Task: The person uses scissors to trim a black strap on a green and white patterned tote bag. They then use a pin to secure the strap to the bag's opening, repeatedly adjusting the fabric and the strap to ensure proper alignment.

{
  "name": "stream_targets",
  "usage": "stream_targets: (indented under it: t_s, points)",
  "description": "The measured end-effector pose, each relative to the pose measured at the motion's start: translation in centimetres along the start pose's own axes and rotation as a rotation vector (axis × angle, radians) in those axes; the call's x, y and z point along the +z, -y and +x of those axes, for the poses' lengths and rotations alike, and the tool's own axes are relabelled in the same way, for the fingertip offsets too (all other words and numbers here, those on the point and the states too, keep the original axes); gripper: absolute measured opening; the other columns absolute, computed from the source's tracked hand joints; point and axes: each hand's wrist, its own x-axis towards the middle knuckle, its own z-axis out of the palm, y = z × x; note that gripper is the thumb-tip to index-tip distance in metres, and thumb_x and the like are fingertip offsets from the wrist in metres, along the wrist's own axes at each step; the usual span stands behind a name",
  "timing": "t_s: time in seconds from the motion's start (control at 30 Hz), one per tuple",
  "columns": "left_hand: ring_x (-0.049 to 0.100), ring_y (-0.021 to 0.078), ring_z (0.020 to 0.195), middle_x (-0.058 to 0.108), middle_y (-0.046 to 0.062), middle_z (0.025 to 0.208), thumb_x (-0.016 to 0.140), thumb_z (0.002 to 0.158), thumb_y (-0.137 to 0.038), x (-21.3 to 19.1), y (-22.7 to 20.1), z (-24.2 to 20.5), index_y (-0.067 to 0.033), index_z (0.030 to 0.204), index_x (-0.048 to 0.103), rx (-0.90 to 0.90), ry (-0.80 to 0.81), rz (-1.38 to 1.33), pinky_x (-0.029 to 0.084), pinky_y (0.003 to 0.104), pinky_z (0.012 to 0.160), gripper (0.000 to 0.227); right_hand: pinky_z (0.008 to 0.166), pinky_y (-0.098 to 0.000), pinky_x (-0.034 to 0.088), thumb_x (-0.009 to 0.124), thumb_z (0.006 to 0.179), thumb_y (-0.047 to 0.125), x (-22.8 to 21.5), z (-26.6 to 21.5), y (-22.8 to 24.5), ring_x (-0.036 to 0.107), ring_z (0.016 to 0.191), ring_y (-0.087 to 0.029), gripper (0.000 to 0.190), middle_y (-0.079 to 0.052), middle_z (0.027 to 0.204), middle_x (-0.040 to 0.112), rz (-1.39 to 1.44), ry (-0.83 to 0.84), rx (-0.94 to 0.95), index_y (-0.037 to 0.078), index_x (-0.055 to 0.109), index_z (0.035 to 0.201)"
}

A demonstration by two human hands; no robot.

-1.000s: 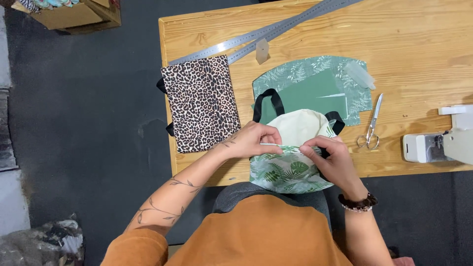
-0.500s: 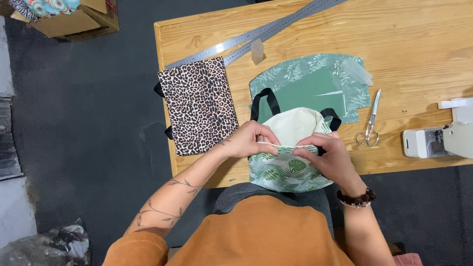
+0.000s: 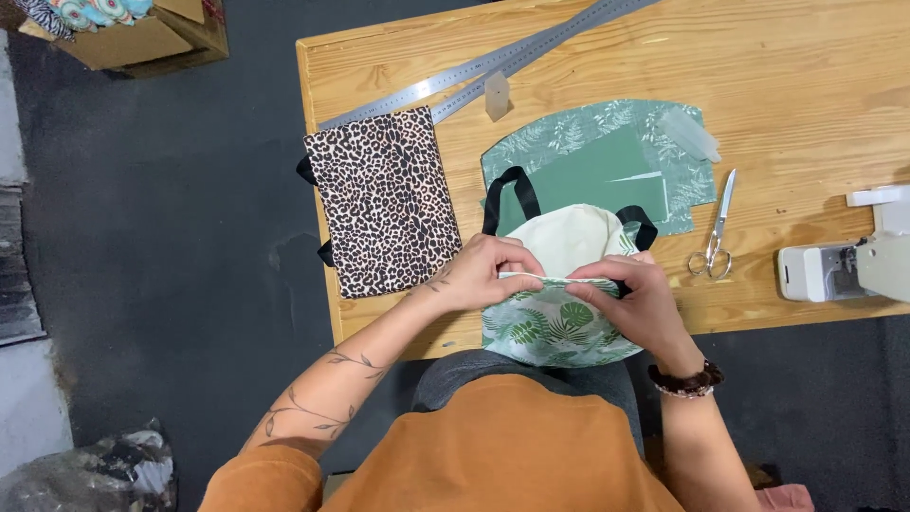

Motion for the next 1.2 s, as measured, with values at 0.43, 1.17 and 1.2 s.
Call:
stream_targets:
  t_s: [0.43, 1.17, 1.2]
  points:
    - [0.057, 0.0154, 0.064, 0.062, 0.001, 0.069, 0.073, 0.091, -0.026, 0.0, -0.3, -0.2, -0.0191, 0.092, 0.078, 0.066, 0.006, 0.073, 0.048, 0.032, 0.065, 0.009, 0.074, -0.0256, 0.034, 0.082, 0.083, 0.014, 0.0, 0.0, -0.4, 0.07, 0.065, -0.016, 0.004, 0.001, 0.062, 0.072, 0.028, -0.002, -0.01, 0.016, 0.08, 0.085]
    - [0.051, 0.0008, 0.074, 0.067, 0.0, 0.073, 0.079, 0.087, -0.013, 1.2, 2.9, 1.0, -0.0116, 0.098, 0.081, -0.084, -0.131, -0.481, 0.049, 0.021, 0.071, 0.011, 0.086, -0.0371, 0.052, 0.072, 0.091, 0.01, -0.3, 4.2, -0.5, 0.065, 0.084, -0.013, 0.009, -0.009, 0.078, 0.078, 0.322, 0.155, 0.21, 0.006, 0.08, 0.088]
    - [0.051, 0.0008, 0.074, 0.067, 0.0, 0.073, 0.079, 0.087, -0.013, 1.0, 3.0, 1.1, -0.0116, 0.098, 0.081, -0.085, -0.132, -0.483, 0.049, 0.021, 0.071, 0.011, 0.086, -0.0371, 0.052, 0.072, 0.091, 0.01, -0.1, 4.5, -0.6, 0.065, 0.084, -0.013, 0.009, -0.009, 0.078, 0.078, 0.322, 0.157, 0.212, 0.006, 0.08, 0.088]
